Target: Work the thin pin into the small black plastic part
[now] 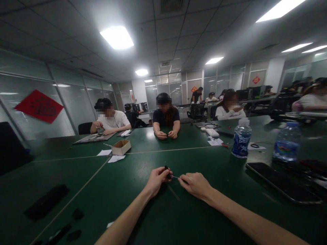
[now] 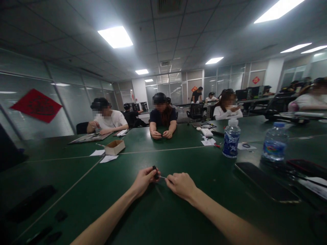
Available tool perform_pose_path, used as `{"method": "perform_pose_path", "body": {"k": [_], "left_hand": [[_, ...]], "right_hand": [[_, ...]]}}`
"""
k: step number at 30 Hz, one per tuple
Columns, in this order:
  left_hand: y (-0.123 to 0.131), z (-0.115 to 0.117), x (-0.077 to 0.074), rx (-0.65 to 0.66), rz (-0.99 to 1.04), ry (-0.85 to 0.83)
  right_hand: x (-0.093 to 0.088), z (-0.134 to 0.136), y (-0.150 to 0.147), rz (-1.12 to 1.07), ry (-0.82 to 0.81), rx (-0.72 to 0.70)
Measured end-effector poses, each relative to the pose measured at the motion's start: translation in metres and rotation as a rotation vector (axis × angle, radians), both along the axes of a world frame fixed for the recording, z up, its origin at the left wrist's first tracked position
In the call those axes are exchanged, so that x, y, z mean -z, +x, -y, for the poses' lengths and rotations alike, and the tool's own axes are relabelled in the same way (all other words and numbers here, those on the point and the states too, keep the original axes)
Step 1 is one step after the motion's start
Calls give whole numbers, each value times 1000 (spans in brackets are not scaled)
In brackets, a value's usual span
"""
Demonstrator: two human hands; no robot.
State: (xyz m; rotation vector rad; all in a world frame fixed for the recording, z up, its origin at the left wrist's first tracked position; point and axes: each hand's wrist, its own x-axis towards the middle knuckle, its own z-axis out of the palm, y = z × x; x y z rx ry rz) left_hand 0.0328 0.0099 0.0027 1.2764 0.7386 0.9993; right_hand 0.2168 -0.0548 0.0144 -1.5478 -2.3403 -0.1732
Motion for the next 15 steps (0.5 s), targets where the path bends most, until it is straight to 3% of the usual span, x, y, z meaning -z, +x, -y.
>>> {"method": "perform_pose_path", "body": {"k": [15], "left_hand": [[3,1,0,-16,-97,32]], "right_hand": [[1,0,-4,-7,-9,90]]}}
